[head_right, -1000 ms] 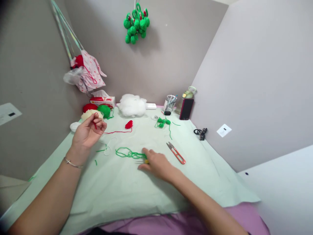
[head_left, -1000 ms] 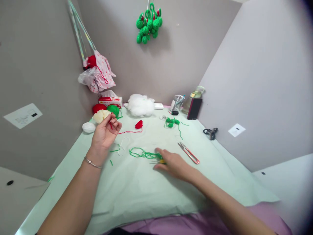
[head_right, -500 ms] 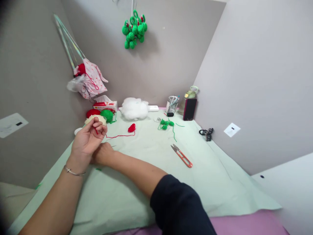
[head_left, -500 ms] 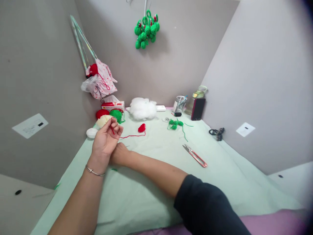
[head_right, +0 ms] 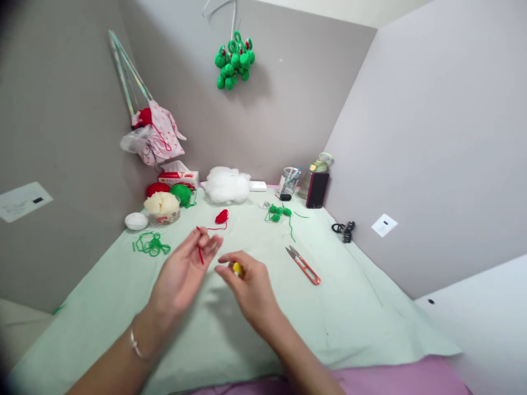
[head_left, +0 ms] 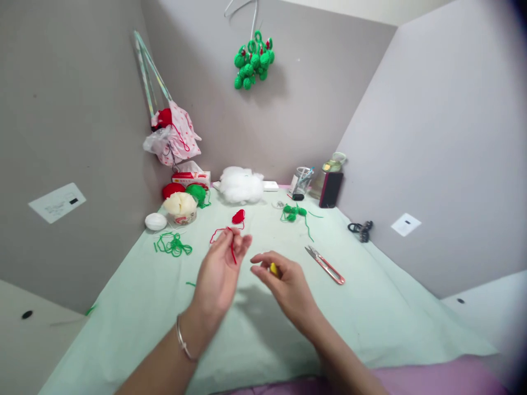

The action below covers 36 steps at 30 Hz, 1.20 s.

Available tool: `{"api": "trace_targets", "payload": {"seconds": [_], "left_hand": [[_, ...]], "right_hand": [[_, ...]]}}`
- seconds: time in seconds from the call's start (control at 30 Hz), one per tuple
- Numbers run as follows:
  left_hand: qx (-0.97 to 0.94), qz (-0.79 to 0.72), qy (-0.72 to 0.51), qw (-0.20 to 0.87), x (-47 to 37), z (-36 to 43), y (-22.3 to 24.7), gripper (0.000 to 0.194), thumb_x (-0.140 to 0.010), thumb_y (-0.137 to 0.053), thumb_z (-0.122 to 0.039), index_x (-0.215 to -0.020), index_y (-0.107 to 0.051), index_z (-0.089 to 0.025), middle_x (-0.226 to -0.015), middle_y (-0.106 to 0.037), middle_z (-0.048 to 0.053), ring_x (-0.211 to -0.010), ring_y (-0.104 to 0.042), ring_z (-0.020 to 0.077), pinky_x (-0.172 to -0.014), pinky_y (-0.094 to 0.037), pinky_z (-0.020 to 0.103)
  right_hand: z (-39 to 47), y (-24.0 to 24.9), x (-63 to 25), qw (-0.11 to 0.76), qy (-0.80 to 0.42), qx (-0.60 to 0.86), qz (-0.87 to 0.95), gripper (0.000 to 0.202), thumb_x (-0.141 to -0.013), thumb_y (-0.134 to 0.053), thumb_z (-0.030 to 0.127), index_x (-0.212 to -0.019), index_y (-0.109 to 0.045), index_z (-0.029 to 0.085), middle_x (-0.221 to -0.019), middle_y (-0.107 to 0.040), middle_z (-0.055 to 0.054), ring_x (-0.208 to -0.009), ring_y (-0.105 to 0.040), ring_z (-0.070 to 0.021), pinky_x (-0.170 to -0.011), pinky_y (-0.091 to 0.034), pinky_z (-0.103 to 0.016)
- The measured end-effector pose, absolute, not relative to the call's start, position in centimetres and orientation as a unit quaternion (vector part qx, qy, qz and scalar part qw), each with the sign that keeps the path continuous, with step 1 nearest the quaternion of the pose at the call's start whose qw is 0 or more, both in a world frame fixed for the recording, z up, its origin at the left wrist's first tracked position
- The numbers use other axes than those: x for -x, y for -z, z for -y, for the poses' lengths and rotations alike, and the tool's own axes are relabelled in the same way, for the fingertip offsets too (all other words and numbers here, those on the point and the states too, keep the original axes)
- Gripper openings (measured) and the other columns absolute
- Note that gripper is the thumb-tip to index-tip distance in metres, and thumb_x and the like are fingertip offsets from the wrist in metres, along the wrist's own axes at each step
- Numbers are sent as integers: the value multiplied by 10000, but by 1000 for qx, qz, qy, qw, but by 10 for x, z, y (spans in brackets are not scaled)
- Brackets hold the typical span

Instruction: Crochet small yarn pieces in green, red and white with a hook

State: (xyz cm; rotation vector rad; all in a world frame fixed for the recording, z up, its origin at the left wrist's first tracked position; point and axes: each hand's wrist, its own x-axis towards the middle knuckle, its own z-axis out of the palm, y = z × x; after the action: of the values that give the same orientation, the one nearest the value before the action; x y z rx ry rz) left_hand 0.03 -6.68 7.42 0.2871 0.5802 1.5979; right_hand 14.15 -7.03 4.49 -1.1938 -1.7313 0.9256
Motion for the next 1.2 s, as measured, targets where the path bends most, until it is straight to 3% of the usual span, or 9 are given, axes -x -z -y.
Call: {"api": "trace_targets", "payload": {"seconds": [0.17, 0.3, 0.4, 0.57, 0.7, 0.77, 0.87, 1.03, 1.2], "left_hand": [[-147, -281, -694, 646, -20, 102, -41, 151, -899, -781, -280, -801, -730, -176, -778, -599, -8, -913, -680, 166, -892, -585, 256], [-134, -336, -679, 639, -10, 111, -27, 221, -774, -906, -338, -865, -787, -176, -865, -673, 6, -924, -683, 157, -901, -591, 248], [-169, -348, -641, 663, -11, 120, -24, 278, -733, -938, -364, -873, -811, -159, -881, -722, 27, -864, -684, 142, -898, -598, 249], [-207, -344, -580, 709, -21, 129, -20, 321, -729, -934, -421, -854, -823, -146, -769, -718, 25, -766, -662, 122, -812, -587, 216], [-191, -359, -603, 687, -16, 129, -17, 314, -717, -944, -409, -854, -816, -157, -736, -701, 7, -745, -662, 117, -802, -583, 213], [-192, -365, -614, 673, -11, 130, -15, 292, -740, -932, -398, -865, -812, -163, -762, -708, 7, -776, -673, 120, -844, -581, 222], [-204, -372, -609, 671, -10, 133, -15, 282, -764, -913, -407, -875, -813, -168, -760, -712, 10, -782, -673, 123, -848, -572, 221], [-209, -351, -569, 713, -17, 138, -13, 286, -765, -903, -441, -854, -825, -181, -799, -740, 31, -762, -682, 138, -798, -573, 246], [-264, -396, -580, 661, -13, 137, -7, 243, -756, -903, -454, -821, -847, -227, -801, -754, 20, -760, -674, 147, -803, -545, 248]], "right_hand": [[86, -25, -122, 447, -436, 428, 654, 101, -846, -652, 246, -775, -701, 194, -772, -621, 0, -716, -523, -137, -673, -398, -263], [90, -30, -146, 424, -539, 454, 569, 195, -834, -723, 359, -764, -745, 178, -616, -596, 19, -578, -424, -103, -566, -318, -253], [92, -32, -163, 461, -597, 457, 471, 267, -783, -792, 428, -813, -738, 168, -618, -625, 26, -489, -291, -62, -483, -211, -245], [99, -23, -164, 477, -694, 395, 367, 359, -764, -821, 511, -818, -676, 187, -479, -314, 134, -442, -109, -47, -441, -114, -241], [103, -18, -166, 484, -585, 460, 460, 367, -793, -808, 510, -781, -667, 172, -648, -515, 53, -510, -281, -57, -484, -220, -241], [103, -19, -170, 466, -531, 486, 514, 361, -778, -830, 470, -704, -654, 163, -677, -529, 31, -579, -355, -76, -532, -270, -242], [105, -22, -175, 428, -591, 465, 501, 373, -762, -843, 466, -672, -637, 168, -575, -421, 67, -534, -300, -69, -507, -227, -240], [109, -27, -178, 449, -747, 316, 374, 378, -772, -862, 439, -711, -616, 159, -825, -652, 14, -424, -177, 19, -429, -118, -222], [111, -27, -178, 444, -776, 285, 345, 349, -814, -843, 467, -763, -713, 147, -690, -612, 33, -401, -148, 27, -407, -86, -203]]}}
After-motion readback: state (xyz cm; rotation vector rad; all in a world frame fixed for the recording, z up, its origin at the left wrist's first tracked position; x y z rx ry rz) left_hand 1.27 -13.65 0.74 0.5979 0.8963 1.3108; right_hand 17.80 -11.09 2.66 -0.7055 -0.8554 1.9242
